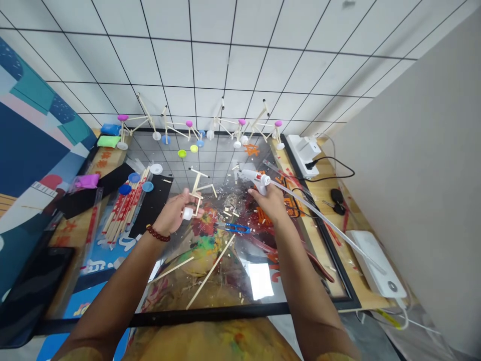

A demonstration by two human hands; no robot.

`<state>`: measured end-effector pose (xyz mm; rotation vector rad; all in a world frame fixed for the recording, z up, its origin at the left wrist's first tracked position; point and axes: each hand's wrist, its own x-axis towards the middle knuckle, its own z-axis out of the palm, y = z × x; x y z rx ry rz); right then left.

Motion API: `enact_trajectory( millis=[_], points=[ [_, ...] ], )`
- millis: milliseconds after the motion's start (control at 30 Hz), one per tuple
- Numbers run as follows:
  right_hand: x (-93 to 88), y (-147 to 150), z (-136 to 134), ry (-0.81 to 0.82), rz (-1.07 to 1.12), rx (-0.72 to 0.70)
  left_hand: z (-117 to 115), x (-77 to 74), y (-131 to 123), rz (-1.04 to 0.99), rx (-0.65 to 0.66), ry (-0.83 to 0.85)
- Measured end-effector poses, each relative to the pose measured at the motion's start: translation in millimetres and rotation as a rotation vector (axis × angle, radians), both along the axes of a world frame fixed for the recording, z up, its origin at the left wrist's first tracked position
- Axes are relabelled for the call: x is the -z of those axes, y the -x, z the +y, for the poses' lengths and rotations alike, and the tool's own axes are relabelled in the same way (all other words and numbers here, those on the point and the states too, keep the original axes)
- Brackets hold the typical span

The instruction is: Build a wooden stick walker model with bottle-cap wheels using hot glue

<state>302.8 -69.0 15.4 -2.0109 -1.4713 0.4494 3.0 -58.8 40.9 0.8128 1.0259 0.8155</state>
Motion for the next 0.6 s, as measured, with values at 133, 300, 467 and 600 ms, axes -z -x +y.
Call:
enact_trajectory(
  millis=[133, 300, 467, 600],
  points=[
    [0.3, 1.2, -1.8, 0.018, -0.001, 0.034, 0.3, 2.4, 4.9, 0.085, 0.013, -0.062],
    [1.7, 1.7, -2.2, -0.024, 0.014, 0.025, 4.4, 12.5, 10.6, 0.289, -0.025, -0.229],
    [3.2, 1.6, -1.8, -0.039, 0.040, 0.037, 7.5, 18.9, 16.4, 0.627, -0.129, -0.568],
    [2.1, 2.2, -2.5, -0.010, 0.030, 0.035, 8.6, 20.3, 17.4, 0.870, -0.154, -0.712]
  ],
)
